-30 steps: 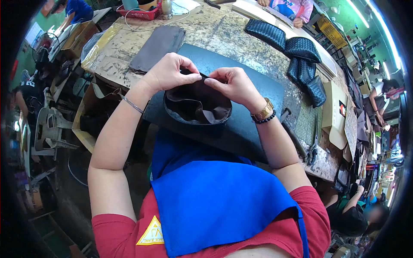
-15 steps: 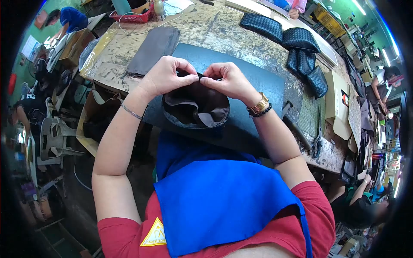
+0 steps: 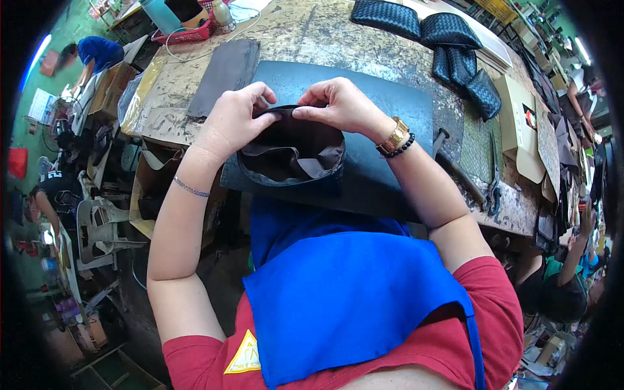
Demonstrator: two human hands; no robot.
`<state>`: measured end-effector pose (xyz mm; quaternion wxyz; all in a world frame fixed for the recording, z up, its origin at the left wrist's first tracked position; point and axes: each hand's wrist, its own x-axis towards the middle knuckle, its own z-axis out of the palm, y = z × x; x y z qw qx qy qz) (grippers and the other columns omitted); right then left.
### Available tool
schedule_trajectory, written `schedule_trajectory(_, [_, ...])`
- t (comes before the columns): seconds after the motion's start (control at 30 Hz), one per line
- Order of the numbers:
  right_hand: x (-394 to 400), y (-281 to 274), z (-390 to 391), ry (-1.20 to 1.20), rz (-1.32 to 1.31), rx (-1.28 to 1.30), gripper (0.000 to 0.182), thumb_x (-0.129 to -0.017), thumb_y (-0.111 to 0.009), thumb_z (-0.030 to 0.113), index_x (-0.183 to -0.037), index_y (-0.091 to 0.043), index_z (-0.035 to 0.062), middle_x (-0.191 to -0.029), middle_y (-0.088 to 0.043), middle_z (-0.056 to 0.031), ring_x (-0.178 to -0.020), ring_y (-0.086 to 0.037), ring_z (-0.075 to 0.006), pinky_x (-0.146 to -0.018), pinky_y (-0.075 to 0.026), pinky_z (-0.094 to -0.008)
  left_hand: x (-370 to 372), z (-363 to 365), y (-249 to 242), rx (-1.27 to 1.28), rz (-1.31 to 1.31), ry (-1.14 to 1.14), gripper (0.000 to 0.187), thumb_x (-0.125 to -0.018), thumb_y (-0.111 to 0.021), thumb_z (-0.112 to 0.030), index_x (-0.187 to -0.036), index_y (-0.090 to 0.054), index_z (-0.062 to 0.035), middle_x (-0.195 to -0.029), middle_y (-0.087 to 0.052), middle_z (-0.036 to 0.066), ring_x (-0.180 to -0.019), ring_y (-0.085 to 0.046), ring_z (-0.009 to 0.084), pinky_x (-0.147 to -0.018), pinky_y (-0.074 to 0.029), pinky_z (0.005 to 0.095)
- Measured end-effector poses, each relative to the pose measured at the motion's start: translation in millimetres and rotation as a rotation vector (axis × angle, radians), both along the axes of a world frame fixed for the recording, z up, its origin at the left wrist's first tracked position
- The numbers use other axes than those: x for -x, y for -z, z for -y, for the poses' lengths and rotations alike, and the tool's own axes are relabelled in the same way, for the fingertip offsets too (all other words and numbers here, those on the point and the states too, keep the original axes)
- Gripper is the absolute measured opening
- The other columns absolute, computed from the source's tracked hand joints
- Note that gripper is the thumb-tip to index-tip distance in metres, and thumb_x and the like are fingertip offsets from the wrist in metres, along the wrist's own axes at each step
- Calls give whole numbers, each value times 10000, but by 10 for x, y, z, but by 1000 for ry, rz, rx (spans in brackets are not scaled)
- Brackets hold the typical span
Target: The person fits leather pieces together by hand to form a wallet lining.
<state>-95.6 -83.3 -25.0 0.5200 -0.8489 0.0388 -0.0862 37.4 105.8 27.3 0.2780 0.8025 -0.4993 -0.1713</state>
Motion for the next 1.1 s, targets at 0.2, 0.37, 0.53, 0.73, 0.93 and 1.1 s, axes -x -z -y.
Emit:
schedule_trajectory(0.2, [10, -29, 51, -74, 2, 50, 233, -889, -745, 244, -981, -737, 30, -781, -706, -15, -728, -594, -53, -690, -500, -249, -137, -5, -48, -96, -269, 57, 315, -814, -748, -34, -1103, -623, -42, -811, -711, 53, -742, -635, 81, -690, -507, 257])
schedule_trajectory(0.37, [-1, -35, 70, -135, -20, 50, 246, -897, -730, 267, -974, -727, 33, -776, -692, -18, -728, -583, -67, -695, -491, -260, -206, 11, -49, -137, -390, 110, 398, -805, -754, -23, -1172, -601, -45, -805, -707, 42, -741, -633, 79, -711, -510, 255])
schedule_trajectory(0.53, [-36, 37, 58, -143, -15, 13, 218, -893, -716, 245, -961, -711, 38, -752, -669, -6, -704, -562, -67, -664, -473, -260, -174, 53, -69, -158, -430, 91, 481, -787, -757, 10, -1225, -572, -68, -817, -689, 23, -761, -605, 48, -697, -493, 223])
schedule_trajectory(0.73, [-53, 19, 85, -155, -41, 53, 275, -838, -719, 278, -941, -715, 23, -771, -709, -73, -704, -638, -119, -650, -505, -290, -115, 64, -70, -137, -368, 136, 492, -767, -755, 24, -1216, -575, -70, -788, -668, 6, -765, -589, 42, -686, -482, 228])
schedule_trajectory(0.93, [-43, -28, 53, -144, 8, 71, 282, -872, -737, 297, -963, -730, 30, -781, -707, -56, -723, -632, -112, -684, -506, -286, -42, 72, -77, -84, -302, 65, 435, -798, -769, -71, -1190, -583, -44, -853, -717, 56, -773, -615, 65, -705, -495, 249])
schedule_trajectory(1.1, [-41, 25, 103, -100, -19, 47, 282, -870, -735, 306, -940, -741, 32, -792, -730, -76, -700, -648, -127, -671, -512, -294, 43, -3, -79, -73, -54, -75, 289, -812, -778, -215, -986, -715, 7, -808, -722, 102, -713, -664, 150, -700, -536, 301])
